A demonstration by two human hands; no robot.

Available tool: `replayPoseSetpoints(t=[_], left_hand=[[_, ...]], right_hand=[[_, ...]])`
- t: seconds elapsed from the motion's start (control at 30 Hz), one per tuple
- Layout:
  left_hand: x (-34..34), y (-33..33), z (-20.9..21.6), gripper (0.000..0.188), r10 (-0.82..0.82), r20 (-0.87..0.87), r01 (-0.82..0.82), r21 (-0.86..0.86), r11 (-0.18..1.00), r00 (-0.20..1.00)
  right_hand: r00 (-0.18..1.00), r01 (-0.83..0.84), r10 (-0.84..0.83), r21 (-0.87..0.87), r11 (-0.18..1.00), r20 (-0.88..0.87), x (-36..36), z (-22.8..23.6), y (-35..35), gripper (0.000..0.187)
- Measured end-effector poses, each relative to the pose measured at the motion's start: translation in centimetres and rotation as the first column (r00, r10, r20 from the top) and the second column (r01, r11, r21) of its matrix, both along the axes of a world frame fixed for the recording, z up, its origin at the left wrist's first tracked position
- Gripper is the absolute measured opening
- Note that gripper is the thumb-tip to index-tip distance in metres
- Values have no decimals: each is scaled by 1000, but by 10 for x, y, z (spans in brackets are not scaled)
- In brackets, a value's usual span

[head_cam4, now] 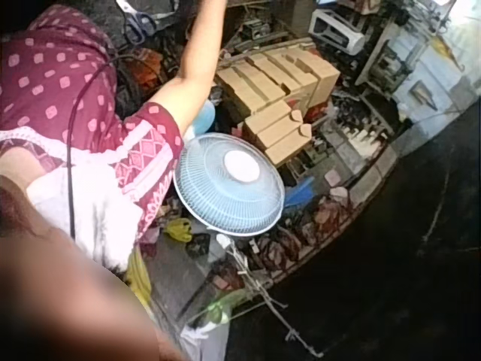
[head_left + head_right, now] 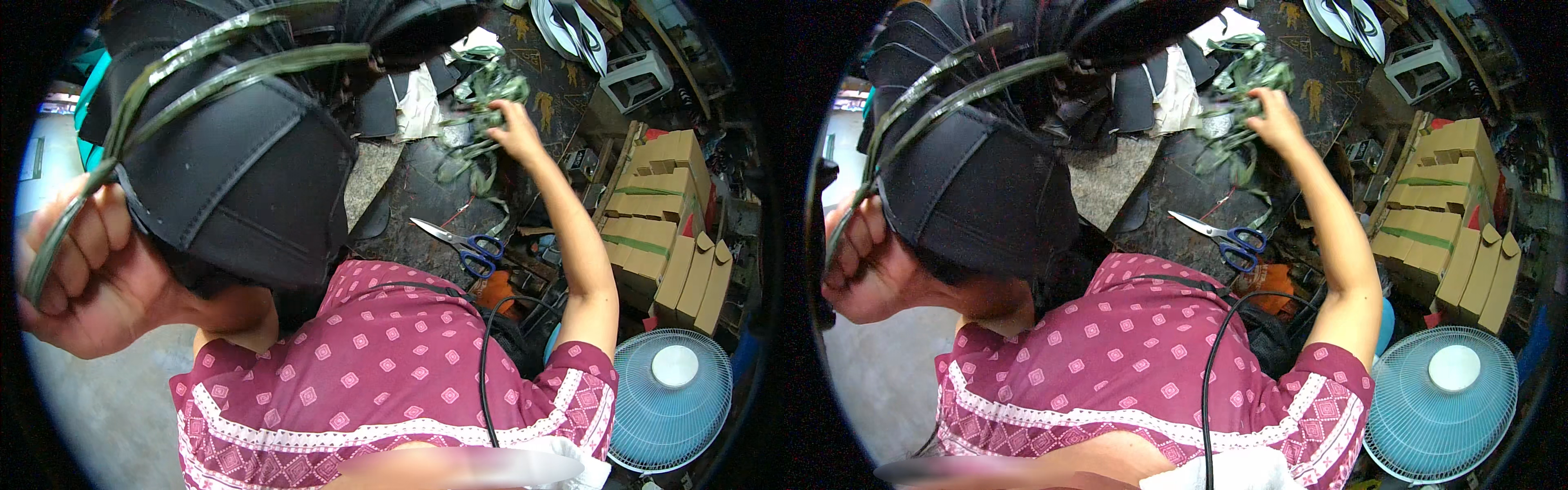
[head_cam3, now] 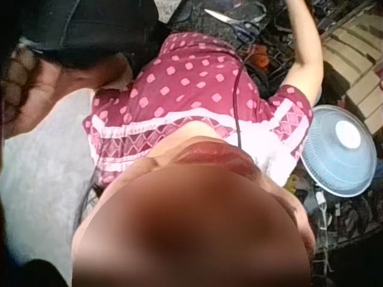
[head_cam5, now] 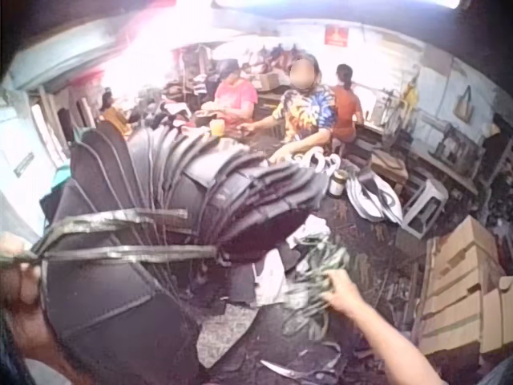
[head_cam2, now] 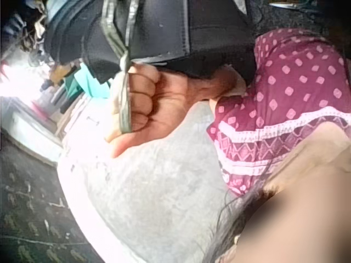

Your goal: The person ties a stack of black rubber sheets with a green strap using scissors to trim excess. Then the person wraps a white cloth around a black insole and ties it with the same green strap.

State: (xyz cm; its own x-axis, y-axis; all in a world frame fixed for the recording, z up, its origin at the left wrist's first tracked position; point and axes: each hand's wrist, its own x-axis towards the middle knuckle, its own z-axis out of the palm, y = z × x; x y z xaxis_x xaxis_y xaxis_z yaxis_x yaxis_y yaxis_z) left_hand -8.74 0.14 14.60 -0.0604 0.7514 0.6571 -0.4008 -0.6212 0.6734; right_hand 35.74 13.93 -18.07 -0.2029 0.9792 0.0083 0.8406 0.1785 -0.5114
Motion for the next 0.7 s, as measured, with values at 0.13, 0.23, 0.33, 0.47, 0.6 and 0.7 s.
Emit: replayPoseSetpoints(t=[0.13,0.23,0.33,0.47,0.6,0.7], left_hand=[[1,23,0,34,-165,-120,184,166,969,979],[6,50,8,34,-266,-237,327,273,905,934],[45,66,11,38,-336,-98,348,152,925,937],[152,61,-15,31,-198,85,199,-5,980,976],[248,62,-19,28,-457,18,456,31,889,889],[304,63,-16,31,-440,90,432,100,896,893]], right_hand=[[908,-292,198,-219,931,-369,-67,47,-58,74],[968,-229,183,-300,926,-172,-63,115,-83,75],[613,-334,-174,-452,827,-771,-56,176,-114,85],[245,-222,-309,-364,905,-919,-70,213,-137,108],[159,246,-242,-199,949,-957,-42,217,-146,104],[137,463,-262,-172,869,-955,17,212,-164,94]])
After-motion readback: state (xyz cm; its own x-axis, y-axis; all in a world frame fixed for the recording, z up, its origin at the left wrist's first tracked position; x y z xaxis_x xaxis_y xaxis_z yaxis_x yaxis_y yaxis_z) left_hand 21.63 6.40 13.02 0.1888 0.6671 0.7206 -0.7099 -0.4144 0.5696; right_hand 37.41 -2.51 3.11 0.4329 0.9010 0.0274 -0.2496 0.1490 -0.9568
